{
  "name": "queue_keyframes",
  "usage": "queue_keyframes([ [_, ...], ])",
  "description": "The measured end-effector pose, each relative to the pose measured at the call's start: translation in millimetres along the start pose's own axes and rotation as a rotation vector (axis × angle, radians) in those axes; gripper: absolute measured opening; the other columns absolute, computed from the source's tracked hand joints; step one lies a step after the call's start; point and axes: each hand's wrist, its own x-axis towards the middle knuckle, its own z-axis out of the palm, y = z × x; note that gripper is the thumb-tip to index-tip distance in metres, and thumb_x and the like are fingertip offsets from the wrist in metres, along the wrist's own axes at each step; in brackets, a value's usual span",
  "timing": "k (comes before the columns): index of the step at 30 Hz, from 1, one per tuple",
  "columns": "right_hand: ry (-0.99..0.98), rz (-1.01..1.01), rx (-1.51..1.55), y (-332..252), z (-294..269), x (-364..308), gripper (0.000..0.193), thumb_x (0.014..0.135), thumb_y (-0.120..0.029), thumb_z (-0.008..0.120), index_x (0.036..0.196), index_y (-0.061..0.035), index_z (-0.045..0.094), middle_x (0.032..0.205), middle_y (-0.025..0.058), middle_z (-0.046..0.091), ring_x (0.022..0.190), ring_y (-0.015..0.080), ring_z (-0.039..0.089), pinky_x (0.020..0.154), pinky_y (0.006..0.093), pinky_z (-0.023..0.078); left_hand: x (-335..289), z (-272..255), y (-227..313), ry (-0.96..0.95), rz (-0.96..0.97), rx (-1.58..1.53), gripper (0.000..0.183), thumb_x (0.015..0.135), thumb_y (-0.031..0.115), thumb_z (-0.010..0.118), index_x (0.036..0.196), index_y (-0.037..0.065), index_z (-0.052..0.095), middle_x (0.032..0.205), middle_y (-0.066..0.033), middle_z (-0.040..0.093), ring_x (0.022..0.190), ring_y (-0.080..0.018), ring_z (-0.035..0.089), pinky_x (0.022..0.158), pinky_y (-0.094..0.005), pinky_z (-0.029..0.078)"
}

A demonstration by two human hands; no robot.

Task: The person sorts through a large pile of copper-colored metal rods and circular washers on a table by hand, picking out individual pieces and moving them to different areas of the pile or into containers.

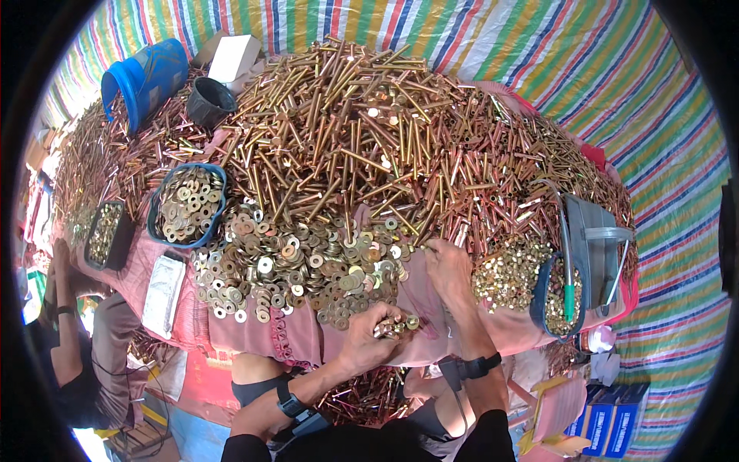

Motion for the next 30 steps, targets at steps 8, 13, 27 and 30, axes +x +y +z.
queue_keyframes([
  [8,-0.108,0.08,-0.085,-6.8,5.1,6.4,0.02,0.092,-0.018,0.075,0.103,-0.0029,0.08,0.079,0.0167,0.075,0.07,0.0304,0.073,0.069,0.0421,0.057,-1.4,-0.5,-11.9,-0.028,0.015,-0.068,0.025,0.083,-0.003,0.065,0.107,-0.001,0.064,0.098,-0.0092,0.074,0.083,-0.0114,0.067,0.074,-0.0305,0.055],
  [13,-0.183,0.016,0.14,3.1,3.5,2.7,0.017,0.092,-0.016,0.073,0.101,-0.0035,0.08,0.08,0.0169,0.076,0.072,0.0262,0.075,0.07,0.0395,0.059,-0.7,0.7,-9.0,-0.023,0.032,0.01,0.024,0.083,-0.002,0.07,0.106,-0.001,0.064,0.102,-0.0112,0.075,0.086,-0.0124,0.067,0.076,-0.0307,0.055],
  [27,-0.255,-0.015,-0.274,-13.5,-19.8,20.2,0.03,0.092,-0.008,0.062,0.12,-0.0147,0.072,0.073,0.0237,0.069,0.075,0.0426,0.071,0.075,0.053,0.055,1.9,-2.1,6.3,-0.05,0.019,-0.036,0.024,0.082,-0.004,0.069,0.106,-0.002,0.062,0.108,-0.0137,0.076,0.087,-0.0134,0.068,0.078,-0.0312,0.056],
  [30,-0.263,-0.052,-0.312,-13.6,-19.2,18.5,0.026,0.094,-0.01,0.063,0.118,-0.0156,0.072,0.076,0.0245,0.07,0.076,0.0436,0.07,0.074,0.052,0.055,1.5,-1.8,6.0,-0.044,0.026,-0.011,0.025,0.082,-0.004,0.069,0.106,-0.002,0.063,0.107,-0.0138,0.076,0.086,-0.0138,0.069,0.077,-0.0316,0.056],
])
